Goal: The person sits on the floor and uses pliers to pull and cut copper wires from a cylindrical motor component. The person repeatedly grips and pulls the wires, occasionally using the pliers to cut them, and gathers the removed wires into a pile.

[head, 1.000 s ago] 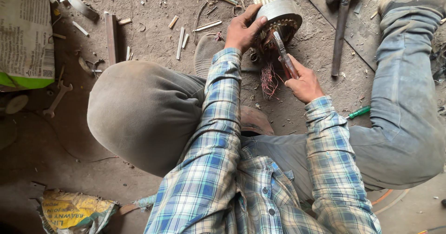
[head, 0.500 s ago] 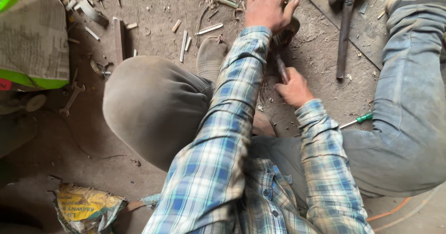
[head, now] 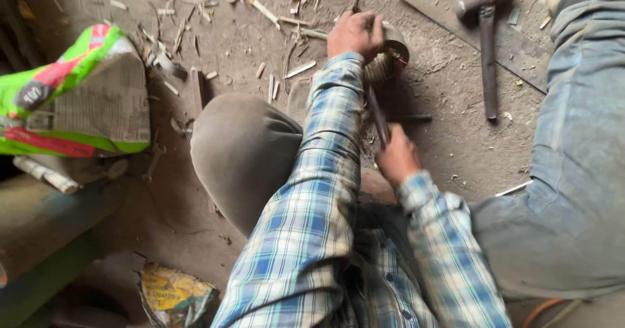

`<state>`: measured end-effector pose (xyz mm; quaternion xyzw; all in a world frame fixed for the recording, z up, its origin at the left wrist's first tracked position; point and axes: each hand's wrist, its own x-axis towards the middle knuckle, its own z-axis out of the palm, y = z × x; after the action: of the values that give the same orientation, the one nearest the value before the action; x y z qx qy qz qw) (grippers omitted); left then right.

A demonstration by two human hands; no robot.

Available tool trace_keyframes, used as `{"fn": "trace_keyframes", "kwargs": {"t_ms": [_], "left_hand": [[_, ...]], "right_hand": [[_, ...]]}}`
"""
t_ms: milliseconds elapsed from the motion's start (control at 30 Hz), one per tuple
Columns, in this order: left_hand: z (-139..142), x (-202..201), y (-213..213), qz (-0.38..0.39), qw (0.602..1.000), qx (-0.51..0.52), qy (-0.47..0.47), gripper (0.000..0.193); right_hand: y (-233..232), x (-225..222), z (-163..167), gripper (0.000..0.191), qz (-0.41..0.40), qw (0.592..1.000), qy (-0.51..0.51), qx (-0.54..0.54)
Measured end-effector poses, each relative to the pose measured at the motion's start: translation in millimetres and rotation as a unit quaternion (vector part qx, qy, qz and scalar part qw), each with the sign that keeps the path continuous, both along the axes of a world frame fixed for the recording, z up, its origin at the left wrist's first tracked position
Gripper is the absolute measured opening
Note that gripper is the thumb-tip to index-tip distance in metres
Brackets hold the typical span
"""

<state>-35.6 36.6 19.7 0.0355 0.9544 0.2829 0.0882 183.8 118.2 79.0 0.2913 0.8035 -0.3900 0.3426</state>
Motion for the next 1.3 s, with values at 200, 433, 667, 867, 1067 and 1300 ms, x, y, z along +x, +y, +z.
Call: {"fn": "trace_keyframes", "kwargs": {"t_ms": [200,433,667,867,1067,1300], "left_hand": [[-10,-8,8,0.005,0.997,0.001,-0.073,0.03],[-14,-18,2,0.02,0.992,-0.008,-0.125,0.033],[-27,-10,-4,0.004,0.993,0.01,-0.116,0.036],[-23,-4,-12,-0.003,0.987,0.018,-0.161,0.038],[-33,-4,-10,-0.027,0.992,0.014,-0.122,0.038],[-42,1,-8,-0.04,0.995,0.01,-0.088,0.036]], "right_hand": [[10,28,25,0.055,-0.026,0.999,-0.021,-0.007],[1,28,15,0.057,-0.03,0.999,0.011,-0.005],[38,25,-6,0.076,0.006,0.995,-0.008,-0.096],[64,10,16,0.089,-0.104,0.966,-0.062,-0.226],[71,-22,17,0.094,0.084,0.995,-0.013,-0.054],[58,-46,8,0.094,0.119,0.991,-0.037,-0.042]]}}
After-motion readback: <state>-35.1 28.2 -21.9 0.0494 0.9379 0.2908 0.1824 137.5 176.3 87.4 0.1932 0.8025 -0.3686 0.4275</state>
